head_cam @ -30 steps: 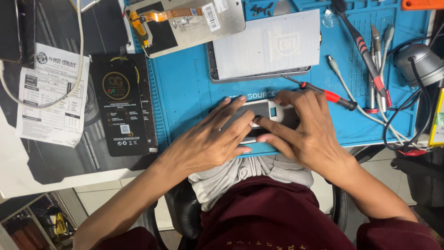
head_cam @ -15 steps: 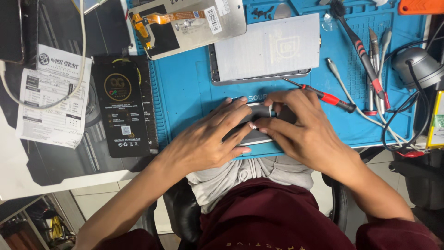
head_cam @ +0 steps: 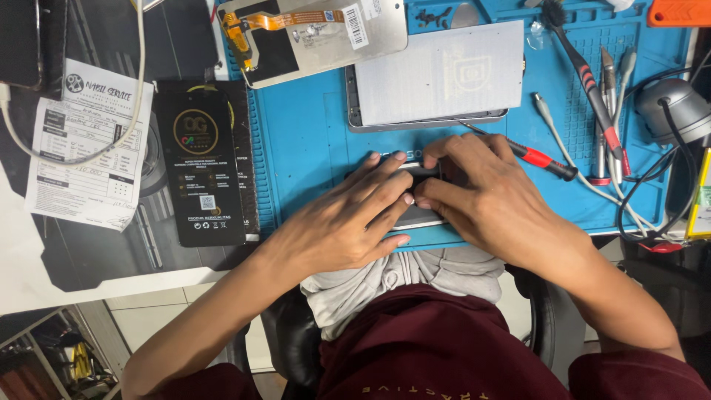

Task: The person cuts a strip of double-sided adhesive tape with scissors and presses it into a phone frame, then scrapes old adhesive residue from the frame with a handheld tool. They apply adhesive from a tube around the frame edge and pick up a replacement screen assembly.

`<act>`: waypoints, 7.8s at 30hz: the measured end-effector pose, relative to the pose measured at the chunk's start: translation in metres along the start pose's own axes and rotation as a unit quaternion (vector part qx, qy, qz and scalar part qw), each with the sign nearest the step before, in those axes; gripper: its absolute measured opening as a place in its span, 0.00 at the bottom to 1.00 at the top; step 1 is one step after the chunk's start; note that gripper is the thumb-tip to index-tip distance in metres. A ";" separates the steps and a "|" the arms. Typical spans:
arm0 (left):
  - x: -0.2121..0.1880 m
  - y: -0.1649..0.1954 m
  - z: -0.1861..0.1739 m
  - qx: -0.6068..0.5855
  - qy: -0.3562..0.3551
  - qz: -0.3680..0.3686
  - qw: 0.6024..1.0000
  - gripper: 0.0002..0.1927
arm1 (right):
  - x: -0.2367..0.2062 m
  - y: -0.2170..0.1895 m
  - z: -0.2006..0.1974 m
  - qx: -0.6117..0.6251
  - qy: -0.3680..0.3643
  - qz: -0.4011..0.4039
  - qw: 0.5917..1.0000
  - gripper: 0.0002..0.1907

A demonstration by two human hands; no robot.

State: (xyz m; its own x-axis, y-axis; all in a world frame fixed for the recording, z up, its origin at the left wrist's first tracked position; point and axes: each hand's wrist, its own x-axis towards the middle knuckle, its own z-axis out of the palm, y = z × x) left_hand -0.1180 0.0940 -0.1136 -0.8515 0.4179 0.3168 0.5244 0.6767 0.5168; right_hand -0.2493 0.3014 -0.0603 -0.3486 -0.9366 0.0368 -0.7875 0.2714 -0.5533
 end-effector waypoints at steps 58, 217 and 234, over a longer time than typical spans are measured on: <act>0.005 0.005 -0.005 -0.022 0.011 -0.025 0.999 0.23 | -0.043 0.019 0.009 0.214 0.097 0.076 0.969 0.09; 0.087 -0.007 -0.014 -0.117 -0.120 -0.226 0.960 0.14 | -0.060 0.011 0.024 -0.087 0.172 -0.019 0.981 0.16; 0.088 -0.014 -0.020 -0.117 -0.163 -0.181 0.963 0.22 | -0.061 0.013 0.024 -0.081 0.163 -0.014 0.983 0.16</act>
State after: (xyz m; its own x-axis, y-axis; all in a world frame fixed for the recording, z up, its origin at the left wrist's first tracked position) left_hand -0.2008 0.1091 -0.0769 -0.9126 0.3738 -0.1654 0.1455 0.6751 0.7232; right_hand -0.2263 0.3570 -0.0898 -0.4494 -0.8301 0.3302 -0.8607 0.3033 -0.4090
